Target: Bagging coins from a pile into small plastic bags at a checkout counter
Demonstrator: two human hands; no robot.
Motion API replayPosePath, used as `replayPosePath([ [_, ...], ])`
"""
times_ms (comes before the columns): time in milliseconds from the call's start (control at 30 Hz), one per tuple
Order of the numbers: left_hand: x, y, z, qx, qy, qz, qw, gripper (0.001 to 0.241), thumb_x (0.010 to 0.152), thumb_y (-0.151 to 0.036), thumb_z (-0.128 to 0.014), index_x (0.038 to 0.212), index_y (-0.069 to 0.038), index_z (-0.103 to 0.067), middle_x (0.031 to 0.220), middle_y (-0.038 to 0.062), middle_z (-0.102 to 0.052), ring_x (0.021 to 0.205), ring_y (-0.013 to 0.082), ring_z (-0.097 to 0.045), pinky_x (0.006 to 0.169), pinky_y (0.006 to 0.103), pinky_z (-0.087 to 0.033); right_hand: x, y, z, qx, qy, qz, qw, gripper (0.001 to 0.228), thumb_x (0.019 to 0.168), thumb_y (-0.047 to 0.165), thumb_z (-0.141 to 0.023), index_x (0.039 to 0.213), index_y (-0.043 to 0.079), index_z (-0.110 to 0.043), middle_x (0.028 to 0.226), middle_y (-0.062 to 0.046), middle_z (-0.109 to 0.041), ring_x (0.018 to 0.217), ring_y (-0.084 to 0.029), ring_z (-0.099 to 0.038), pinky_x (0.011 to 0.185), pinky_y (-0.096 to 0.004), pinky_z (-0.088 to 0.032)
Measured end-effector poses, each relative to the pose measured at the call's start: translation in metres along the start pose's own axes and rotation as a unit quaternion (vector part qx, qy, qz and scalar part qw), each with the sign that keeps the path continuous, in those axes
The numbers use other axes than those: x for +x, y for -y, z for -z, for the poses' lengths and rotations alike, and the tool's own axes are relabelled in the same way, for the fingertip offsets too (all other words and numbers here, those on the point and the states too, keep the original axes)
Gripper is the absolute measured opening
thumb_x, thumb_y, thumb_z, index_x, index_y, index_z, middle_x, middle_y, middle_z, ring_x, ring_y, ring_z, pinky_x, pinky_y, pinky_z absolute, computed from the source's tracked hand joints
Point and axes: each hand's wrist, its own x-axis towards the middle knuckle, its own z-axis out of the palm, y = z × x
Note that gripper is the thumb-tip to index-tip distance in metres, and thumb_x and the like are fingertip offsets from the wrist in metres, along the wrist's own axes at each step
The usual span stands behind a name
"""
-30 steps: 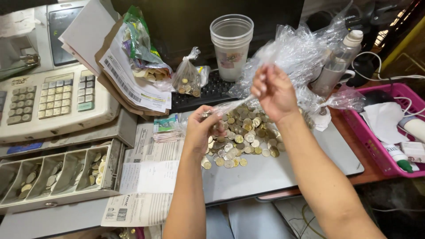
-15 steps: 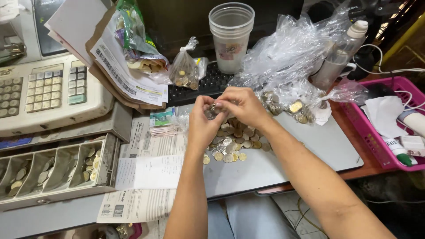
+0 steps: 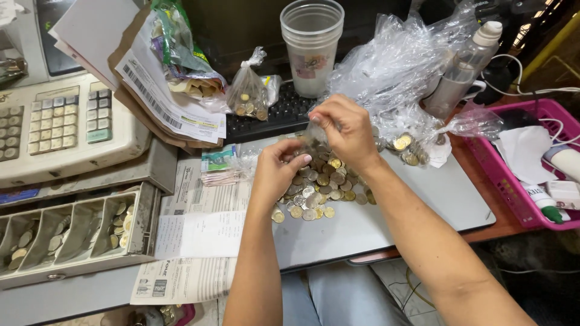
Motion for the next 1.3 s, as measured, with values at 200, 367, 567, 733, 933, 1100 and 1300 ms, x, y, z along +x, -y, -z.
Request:
replayPosePath([
  [200,-0.002,-0.006,0.001,-0.094,-0.034,0.032,0.994,0.016,0.089,-0.001,-0.073,0.104,0.000,-0.078,0.085,0.018,-0.074,0.068,0.0188,-0.070,0.058,0.0297,-0.065,0.001,-0.002,0.001,0.005,0.003,0.032,0.999,0.011,0.102,0.008,-0.068,0.094,0.005,-0.076,0.082,-0.007,-0.068,0.077,-0.023,-0.065,0.073,-0.034,-0.051],
  [367,0.002,0.004,0.004,-0.077,-0.059,0.010,0.995,0.011,0.086,0.003,-0.075,0.097,0.001,-0.078,0.080,0.012,-0.061,0.066,0.0173,-0.069,0.054,0.0273,-0.065,0.001,0.001,-0.001,0.026,0.005,0.024,0.999,0.013,0.102,0.008,-0.068,0.093,0.006,-0.076,0.080,-0.007,-0.067,0.075,-0.021,-0.063,0.073,-0.034,-0.050],
  [567,0.002,0.002,0.004,-0.083,-0.083,0.004,0.993,0.008,0.084,0.003,-0.077,0.092,0.004,-0.076,0.072,0.008,-0.057,0.057,0.0121,-0.064,0.045,0.0225,-0.062,0.000,-0.007,0.001,0.026,0.007,0.027,0.999,0.010,0.101,0.009,-0.069,0.094,0.007,-0.077,0.082,-0.008,-0.069,0.077,-0.024,-0.065,0.074,-0.035,-0.051],
  [733,0.002,0.007,0.007,-0.168,-0.103,0.043,0.980,0.012,0.088,-0.002,-0.076,0.096,0.006,-0.072,0.074,0.009,-0.063,0.056,0.0104,-0.063,0.045,0.0204,-0.061,0.000,-0.018,0.010,0.039,0.017,-0.014,0.999,0.012,0.102,0.008,-0.068,0.094,0.006,-0.077,0.081,-0.009,-0.069,0.075,-0.020,-0.062,0.073,-0.035,-0.049],
  [933,0.002,-0.002,0.014,-0.405,-0.103,0.000,0.909,0.027,0.093,-0.002,-0.071,0.097,-0.010,-0.046,0.080,0.006,-0.063,0.055,0.0119,-0.063,0.045,0.0214,-0.057,-0.004,-0.035,0.020,0.008,0.102,-0.069,0.992,0.006,0.098,0.007,-0.071,0.098,0.006,-0.077,0.089,-0.014,-0.071,0.086,-0.031,-0.067,0.082,-0.044,-0.050],
  [1100,-0.001,-0.006,0.007,-0.426,-0.059,-0.025,0.903,0.025,0.095,-0.006,-0.071,0.097,-0.012,-0.047,0.085,0.005,-0.063,0.060,0.0105,-0.064,0.050,0.0211,-0.058,0.004,0.023,0.017,0.097,0.234,-0.156,0.955,0.041,0.095,0.016,-0.068,0.134,0.005,-0.061,0.123,-0.021,-0.068,0.119,-0.037,-0.059,0.107,-0.054,-0.043],
  [1300,0.005,0.002,0.009,-0.432,-0.060,-0.087,0.896,0.028,0.095,-0.005,-0.071,0.101,-0.013,-0.045,0.087,0.004,-0.062,0.059,0.0099,-0.060,0.052,0.0188,-0.051,-0.008,-0.012,-0.014,0.072,0.259,-0.059,0.961,0.022,0.102,0.023,-0.064,0.118,0.012,-0.074,0.100,-0.008,-0.070,0.096,-0.026,-0.061,0.089,-0.042,-0.049],
])
